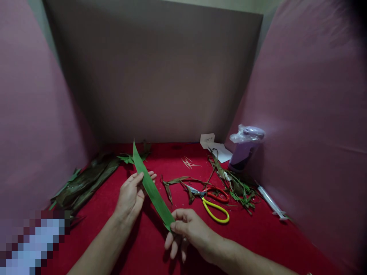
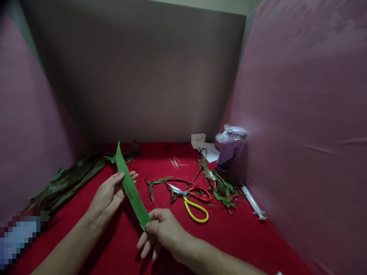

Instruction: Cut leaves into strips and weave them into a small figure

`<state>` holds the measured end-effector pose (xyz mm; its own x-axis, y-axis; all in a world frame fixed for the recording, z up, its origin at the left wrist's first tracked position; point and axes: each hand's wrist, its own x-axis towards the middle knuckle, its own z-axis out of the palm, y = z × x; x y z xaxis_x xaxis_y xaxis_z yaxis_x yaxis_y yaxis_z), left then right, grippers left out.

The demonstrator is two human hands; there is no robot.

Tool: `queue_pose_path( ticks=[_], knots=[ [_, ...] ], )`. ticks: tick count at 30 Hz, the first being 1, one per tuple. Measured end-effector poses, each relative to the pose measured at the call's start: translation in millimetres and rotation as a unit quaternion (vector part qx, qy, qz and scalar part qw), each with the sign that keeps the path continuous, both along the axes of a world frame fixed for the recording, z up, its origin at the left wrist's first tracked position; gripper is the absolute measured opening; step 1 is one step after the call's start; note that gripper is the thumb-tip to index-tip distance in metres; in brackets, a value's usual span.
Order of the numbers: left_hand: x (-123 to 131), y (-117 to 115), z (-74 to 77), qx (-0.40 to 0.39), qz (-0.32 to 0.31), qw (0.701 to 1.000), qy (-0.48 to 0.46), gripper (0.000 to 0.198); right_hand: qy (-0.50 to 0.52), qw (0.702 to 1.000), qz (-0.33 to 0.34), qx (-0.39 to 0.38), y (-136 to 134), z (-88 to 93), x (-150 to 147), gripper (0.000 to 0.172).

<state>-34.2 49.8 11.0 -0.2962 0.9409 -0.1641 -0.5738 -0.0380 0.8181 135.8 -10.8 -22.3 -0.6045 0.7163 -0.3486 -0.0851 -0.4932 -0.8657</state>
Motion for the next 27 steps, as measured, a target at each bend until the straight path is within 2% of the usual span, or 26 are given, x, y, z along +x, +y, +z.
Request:
queue_pose_path(
  ticks=[9, 12, 14, 15, 17, 19, 21, 24, 27],
  knots=[
    [-8.5, 1.7, 8.6, 0.014, 0.023, 0.999, 0.017, 0.013, -0.008, 1.0, 0.01, 0.023, -1.0, -3.1, -1.6, 0.028],
    [-13.7, 3.3, 9.6, 0.022, 0.033, 0.999, 0.024, 0.014, 0.004, 0.999, 0.0, 0.048, -2.4, -2.8, 0.4, 0.047],
    [-16.9, 4.8, 9.2, 0.022, 0.038, 0.999, 0.026, 0.015, 0.006, 0.995, -0.011, 0.098, -4.5, -2.1, 1.8, 0.056],
    [-17.9, 5.5, 8.8, 0.021, 0.04, 0.999, 0.028, 0.015, 0.001, 0.992, -0.013, 0.127, -6.0, -1.4, 2.5, 0.052],
    [-18.7, 6.9, 8.0, 0.019, 0.039, 0.999, 0.032, 0.014, -0.017, 0.985, -0.01, 0.169, -9.2, 1.3, 4.1, 0.034],
    [-17.9, 7.8, 7.1, 0.013, 0.031, 0.999, 0.036, 0.013, -0.015, 0.983, -0.003, 0.182, -12.1, 6.7, 6.4, 0.023],
    [-16.6, 7.9, 6.1, 0.006, 0.021, 0.999, 0.039, 0.012, 0.028, 0.983, 0.014, 0.178, -13.9, 14.5, 9.4, 0.022],
    [-15.2, 6.6, 4.6, 0.0, 0.013, 0.999, 0.043, 0.012, 0.129, 0.973, 0.065, 0.18, -15.0, 25.6, 13.3, 0.032],
    [-14.3, 5.4, 3.9, -0.004, 0.006, 0.999, 0.046, 0.011, 0.102, 0.969, 0.051, 0.218, -15.2, 28.6, 13.8, 0.033]
  ],
)
